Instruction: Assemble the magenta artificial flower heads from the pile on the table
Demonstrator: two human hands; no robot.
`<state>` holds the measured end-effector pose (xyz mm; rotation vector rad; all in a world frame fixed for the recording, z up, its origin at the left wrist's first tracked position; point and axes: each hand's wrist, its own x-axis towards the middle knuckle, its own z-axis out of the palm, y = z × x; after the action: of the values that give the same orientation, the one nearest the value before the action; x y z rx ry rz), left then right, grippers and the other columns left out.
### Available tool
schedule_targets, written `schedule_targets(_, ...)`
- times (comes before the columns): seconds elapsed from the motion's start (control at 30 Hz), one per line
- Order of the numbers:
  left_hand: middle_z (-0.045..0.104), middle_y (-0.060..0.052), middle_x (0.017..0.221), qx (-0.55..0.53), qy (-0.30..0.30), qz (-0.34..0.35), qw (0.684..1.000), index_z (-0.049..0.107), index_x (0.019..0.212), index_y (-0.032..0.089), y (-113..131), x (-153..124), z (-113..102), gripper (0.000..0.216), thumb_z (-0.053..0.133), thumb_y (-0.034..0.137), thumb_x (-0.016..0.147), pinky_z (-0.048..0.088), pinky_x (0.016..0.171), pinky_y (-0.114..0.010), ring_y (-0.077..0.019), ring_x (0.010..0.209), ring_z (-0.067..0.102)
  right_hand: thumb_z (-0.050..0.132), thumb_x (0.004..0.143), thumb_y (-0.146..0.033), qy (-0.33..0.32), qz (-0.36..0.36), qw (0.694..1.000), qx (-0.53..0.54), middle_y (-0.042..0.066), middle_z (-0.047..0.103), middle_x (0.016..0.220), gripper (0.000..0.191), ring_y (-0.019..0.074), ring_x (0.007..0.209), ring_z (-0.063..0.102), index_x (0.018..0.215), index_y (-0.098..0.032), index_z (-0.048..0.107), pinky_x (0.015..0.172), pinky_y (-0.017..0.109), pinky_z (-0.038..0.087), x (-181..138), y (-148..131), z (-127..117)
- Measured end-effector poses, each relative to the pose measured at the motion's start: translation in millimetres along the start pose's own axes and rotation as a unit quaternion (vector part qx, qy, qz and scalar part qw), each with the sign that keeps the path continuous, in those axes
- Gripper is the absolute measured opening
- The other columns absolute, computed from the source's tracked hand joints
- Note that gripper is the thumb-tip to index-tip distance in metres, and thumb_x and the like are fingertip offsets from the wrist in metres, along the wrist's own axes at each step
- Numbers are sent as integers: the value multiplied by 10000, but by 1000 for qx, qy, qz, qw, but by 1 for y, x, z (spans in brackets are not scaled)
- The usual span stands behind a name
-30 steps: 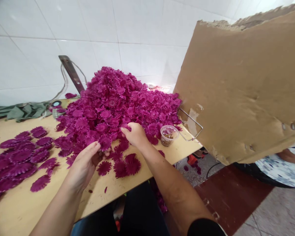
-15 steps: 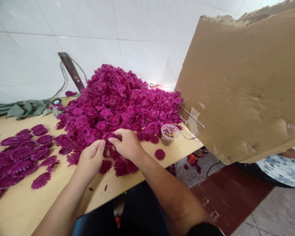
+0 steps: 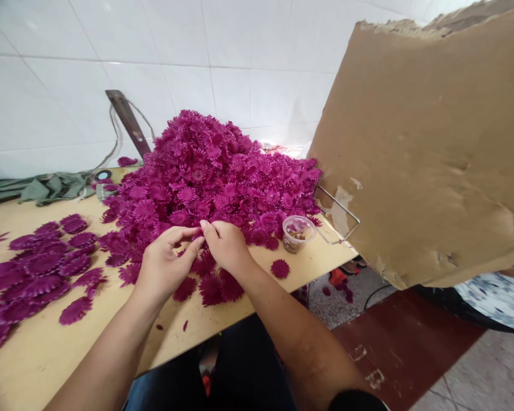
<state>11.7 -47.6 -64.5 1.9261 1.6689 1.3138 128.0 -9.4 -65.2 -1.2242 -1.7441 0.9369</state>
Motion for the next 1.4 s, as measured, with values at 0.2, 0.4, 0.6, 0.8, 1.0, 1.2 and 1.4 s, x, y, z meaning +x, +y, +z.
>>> schedule_targets(0.2, 535, 32, 536, -90, 30, -132, 987, 572, 611, 197, -6, 14, 7, 140, 537, 313, 681, 353, 539, -247, -115, 499, 448, 502, 769, -367, -75, -8, 995, 58, -61, 365, 547, 284, 84, 532, 345, 589, -193, 368, 510, 227, 275, -4, -2, -6)
schedule_targets(0.4, 499, 44, 535, -255, 123, -229, 931, 488, 601, 188, -19, 35, 5, 155, 547, 322, 653, 368, 523, -225, -94, 493, 440, 500, 747, -217, -50, -33, 998, 29, -59, 378, 556, 178, 84, 532, 351, 609, -189, 392, 532, 230, 288, -10, -8, -11)
schedule_targets(0.6, 546, 8, 637, -162, 197, -250, 934, 477, 688, 192, -32, 51, -22, 64, 516, 242, 698, 434, 577, -252, -108, 539, 490, 543, 723, -235, -19, 1, 997, 76, -28, 504, 644, 72, 106, 600, 467, 716, -175, 503, 595, 250, 367, -16, 7, -32)
schedule_targets(0.8, 480, -153, 1253, 126, 20, 37, 991, 425, 1224, 144, -10, 3, -1, 517, 515, 203, 719, 318, 1019, -460, -282, 1218, 406, 558, 718, -212, 38, 11, 998, 49, 29, 614, 749, 65, 150, 706, 558, 754, -159, 570, 696, 295, 418, -8, 12, -49)
schedule_targets(1.0, 433, -194, 1346, 238, -220, 279, 904, 377, 1304, 87, -1, -41, 40, 572, 486, 356, 811, 292, 1037, -484, -316, 1266, 358, 525, 770, -228, 52, -7, 996, -78, 36, 595, 709, 87, 156, 696, 537, 719, -159, 538, 693, 289, 397, -9, 17, -54)
schedule_targets(1.2, 448, -231, 1322, 300, -147, 205, 920, 494, 1202, 54, -14, 11, 59, 427, 451, 258, 830, 297, 1020, -500, -334, 1246, 388, 434, 836, -263, 53, 4, 993, -109, -7, 495, 538, 284, 111, 541, 453, 563, -184, 414, 563, 241, 327, -6, 9, -58)
schedule_targets(1.4, 636, -93, 1029, 34, -72, 105, 991, 581, 1050, 168, 9, 19, 33, 336, 450, 384, 829, 461, 859, -369, -211, 965, 582, 426, 841, -397, 56, 30, 994, -93, -35, 377, 461, 426, 87, 478, 353, 479, -190, 336, 506, 246, 234, -1, 15, -55)
